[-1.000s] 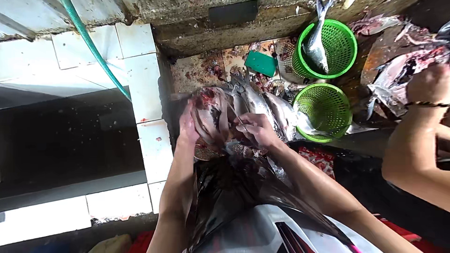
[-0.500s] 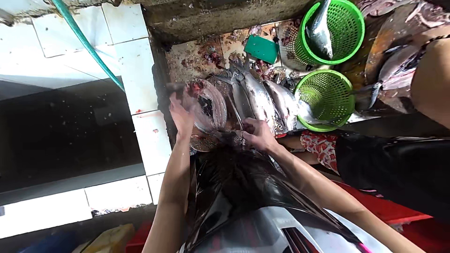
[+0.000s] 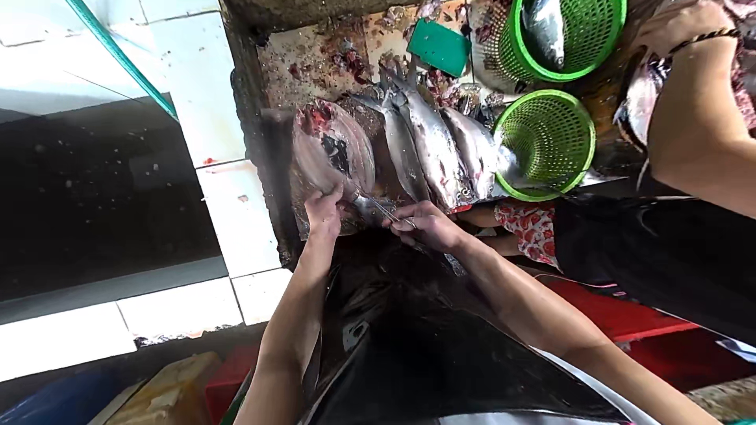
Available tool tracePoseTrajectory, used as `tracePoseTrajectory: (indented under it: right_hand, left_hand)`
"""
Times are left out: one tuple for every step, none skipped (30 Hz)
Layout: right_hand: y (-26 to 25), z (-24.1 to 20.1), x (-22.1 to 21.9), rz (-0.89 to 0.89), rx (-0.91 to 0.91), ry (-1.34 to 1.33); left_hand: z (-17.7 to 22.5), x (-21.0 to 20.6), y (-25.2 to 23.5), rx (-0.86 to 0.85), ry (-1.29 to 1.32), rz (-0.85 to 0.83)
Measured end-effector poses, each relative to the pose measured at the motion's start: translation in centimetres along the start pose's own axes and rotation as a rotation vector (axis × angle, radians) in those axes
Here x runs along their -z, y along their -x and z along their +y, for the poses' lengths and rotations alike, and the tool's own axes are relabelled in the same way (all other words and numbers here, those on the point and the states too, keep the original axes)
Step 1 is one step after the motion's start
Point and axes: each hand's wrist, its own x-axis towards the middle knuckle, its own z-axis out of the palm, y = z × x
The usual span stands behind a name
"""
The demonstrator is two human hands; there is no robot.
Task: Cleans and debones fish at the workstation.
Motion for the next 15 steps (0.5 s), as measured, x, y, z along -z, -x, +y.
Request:
tracePoseTrajectory:
  right_hand:
    - [0.0,0.2,-0.2,0.0,-0.016,-0.008]
    - [0.0,0.2,-0.3,0.003,-0.033,-0.02]
    - [0.0,0.3,-0.5,0.005,-0.046,-0.036]
    - [0.0,0.3,-0.6,0.014,-0.058,-0.056]
    - [0.0,0.2,-0.7,0.018,-0.063,-0.069]
    - [0.1,0.1,-0.7,0.018,-0.067,-0.072]
    - [0.1,0.1,-0.7,0.015,-0.072,-0.072]
    - [0.1,0.1,-0.7,0.01,-0.079,-0.07]
    - [0.0,0.1,-0.7,0.008,-0.088,-0.075]
    - [-0.1,0.1,-0.7,0.007,-0.095,-0.088]
    - [-0.4,0.1,-0.7,0.013,-0.1,-0.112]
    - [-0.6,0.2,-0.8,0.02,-0.104,-0.143]
    - [-0.9,0.3,-1.0,0.028,-0.107,-0.184]
    - [-1.1,0.3,-1.3,0.038,-0.112,-0.223]
    - [-1.2,0.2,-1.6,0.046,-0.118,-0.26]
  left_hand:
    - [0.0,0.0,0.0,0.004,0.026,-0.009]
    - [0.1,0.0,0.0,0.003,0.042,-0.02]
    - [0.2,-0.1,0.0,-0.001,0.046,-0.026]
    - [0.1,-0.1,0.1,-0.002,0.041,-0.031]
    - [0.1,-0.2,0.1,0.001,0.045,-0.034]
    - [0.1,-0.2,0.0,0.007,0.051,-0.029]
    - [0.1,-0.2,0.0,0.014,0.053,-0.024]
    - [0.1,-0.3,-0.1,0.017,0.056,-0.021]
    - [0.1,-0.3,-0.1,0.014,0.057,-0.015]
    - [0.1,-0.5,-0.2,0.012,0.058,-0.006]
    - [0.1,-0.7,-0.2,0.017,0.055,0.004]
    - [0.2,-0.8,-0.1,0.027,0.056,0.013]
    - [0.2,-1.0,-0.1,0.046,0.065,0.017]
    - [0.4,-1.1,0.0,0.065,0.082,0.021]
    - [0.5,-1.3,-0.1,0.083,0.101,0.031]
